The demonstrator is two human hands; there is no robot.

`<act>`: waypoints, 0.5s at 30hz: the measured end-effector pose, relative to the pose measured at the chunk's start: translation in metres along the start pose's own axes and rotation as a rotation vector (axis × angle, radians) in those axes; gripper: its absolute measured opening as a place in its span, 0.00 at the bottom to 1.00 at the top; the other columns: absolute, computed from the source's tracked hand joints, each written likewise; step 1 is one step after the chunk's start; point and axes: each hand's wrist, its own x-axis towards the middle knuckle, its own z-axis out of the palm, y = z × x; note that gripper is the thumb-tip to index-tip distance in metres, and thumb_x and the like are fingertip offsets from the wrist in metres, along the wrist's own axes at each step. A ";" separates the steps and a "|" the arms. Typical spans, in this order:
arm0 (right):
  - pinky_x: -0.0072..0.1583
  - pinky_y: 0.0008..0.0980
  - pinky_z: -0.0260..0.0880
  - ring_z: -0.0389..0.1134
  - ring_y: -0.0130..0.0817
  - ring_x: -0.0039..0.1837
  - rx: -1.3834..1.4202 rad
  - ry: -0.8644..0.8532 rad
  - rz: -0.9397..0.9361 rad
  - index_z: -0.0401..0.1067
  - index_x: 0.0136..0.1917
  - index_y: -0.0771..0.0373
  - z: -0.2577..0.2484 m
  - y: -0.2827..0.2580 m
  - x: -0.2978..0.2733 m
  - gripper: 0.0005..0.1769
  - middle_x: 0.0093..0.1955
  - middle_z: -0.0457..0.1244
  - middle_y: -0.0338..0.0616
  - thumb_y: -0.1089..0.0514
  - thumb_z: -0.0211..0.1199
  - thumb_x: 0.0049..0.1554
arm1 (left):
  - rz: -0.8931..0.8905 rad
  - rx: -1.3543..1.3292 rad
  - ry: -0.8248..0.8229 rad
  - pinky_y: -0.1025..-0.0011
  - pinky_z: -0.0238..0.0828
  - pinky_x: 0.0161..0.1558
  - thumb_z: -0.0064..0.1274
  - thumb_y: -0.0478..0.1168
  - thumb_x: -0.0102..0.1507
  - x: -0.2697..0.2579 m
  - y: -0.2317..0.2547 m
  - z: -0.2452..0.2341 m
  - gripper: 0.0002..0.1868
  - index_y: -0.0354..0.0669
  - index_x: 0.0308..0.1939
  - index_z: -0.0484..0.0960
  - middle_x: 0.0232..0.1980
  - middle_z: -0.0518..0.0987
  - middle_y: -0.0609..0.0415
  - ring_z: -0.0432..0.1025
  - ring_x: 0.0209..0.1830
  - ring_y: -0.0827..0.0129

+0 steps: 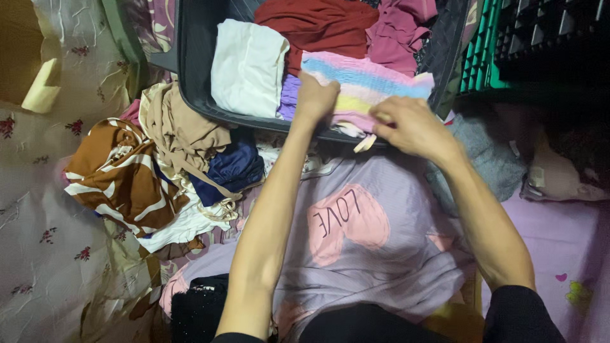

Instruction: The person folds various clothing items by hand and places them into an open suitcase resting on their lap. They handle a pink top, a white garment, a rainbow-striped item, a gray sweater, a red cloth, a black sparkly item, a floral-patterned garment, and a brown-and-white striped piece, folding each before stacking it inside the suitcase.

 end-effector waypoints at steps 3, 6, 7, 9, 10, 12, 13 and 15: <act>0.56 0.49 0.68 0.70 0.54 0.54 0.086 -0.238 0.128 0.78 0.52 0.62 0.015 0.006 0.008 0.15 0.49 0.70 0.55 0.51 0.61 0.57 | 0.441 0.357 0.084 0.56 0.64 0.67 0.62 0.32 0.53 -0.019 0.015 -0.012 0.36 0.27 0.64 0.68 0.64 0.69 0.34 0.64 0.66 0.41; 0.54 0.49 0.69 0.71 0.56 0.51 0.084 -0.280 0.217 0.78 0.55 0.60 0.022 0.011 0.011 0.17 0.47 0.70 0.57 0.49 0.62 0.57 | 0.755 0.538 -0.128 0.43 0.58 0.66 0.68 0.37 0.39 -0.035 0.036 -0.022 0.40 0.40 0.57 0.75 0.64 0.68 0.35 0.60 0.69 0.34; 0.53 0.49 0.70 0.71 0.57 0.50 0.075 -0.272 0.240 0.78 0.56 0.60 0.023 0.012 0.009 0.19 0.47 0.70 0.58 0.48 0.63 0.56 | 0.834 0.586 -0.223 0.35 0.56 0.62 0.71 0.40 0.32 -0.040 0.042 -0.022 0.44 0.43 0.54 0.76 0.62 0.67 0.31 0.58 0.68 0.28; 0.53 0.49 0.70 0.71 0.57 0.50 0.020 -0.248 0.233 0.78 0.55 0.61 0.020 0.010 0.010 0.20 0.47 0.70 0.58 0.47 0.64 0.56 | 0.810 0.648 -0.240 0.37 0.58 0.61 0.72 0.42 0.32 -0.042 0.051 -0.023 0.45 0.44 0.55 0.75 0.61 0.68 0.34 0.59 0.66 0.33; 0.53 0.50 0.70 0.72 0.57 0.50 -0.010 -0.235 0.225 0.78 0.55 0.62 0.018 0.009 0.012 0.20 0.47 0.70 0.58 0.47 0.65 0.56 | 0.799 0.681 -0.243 0.38 0.58 0.60 0.73 0.43 0.33 -0.041 0.053 -0.023 0.46 0.44 0.55 0.74 0.61 0.68 0.35 0.60 0.65 0.36; 0.53 0.48 0.70 0.72 0.55 0.49 0.010 -0.248 0.214 0.78 0.55 0.62 0.010 0.007 0.019 0.21 0.47 0.70 0.57 0.47 0.65 0.55 | 0.773 0.810 -0.253 0.42 0.61 0.59 0.69 0.41 0.40 -0.034 0.055 -0.019 0.39 0.45 0.56 0.74 0.58 0.69 0.38 0.62 0.64 0.40; 0.52 0.47 0.70 0.72 0.53 0.48 0.027 -0.265 0.216 0.78 0.56 0.61 0.008 0.006 0.017 0.21 0.46 0.70 0.56 0.47 0.66 0.54 | 0.750 0.871 -0.270 0.44 0.63 0.58 0.67 0.40 0.44 -0.036 0.051 -0.014 0.36 0.45 0.56 0.74 0.57 0.70 0.39 0.64 0.63 0.42; 0.51 0.44 0.71 0.73 0.48 0.47 0.206 -0.264 0.210 0.78 0.54 0.61 0.007 0.007 0.014 0.21 0.45 0.71 0.53 0.47 0.65 0.53 | 0.757 0.894 -0.259 0.46 0.66 0.56 0.61 0.40 0.57 -0.030 0.041 -0.004 0.23 0.46 0.55 0.73 0.56 0.72 0.40 0.68 0.59 0.43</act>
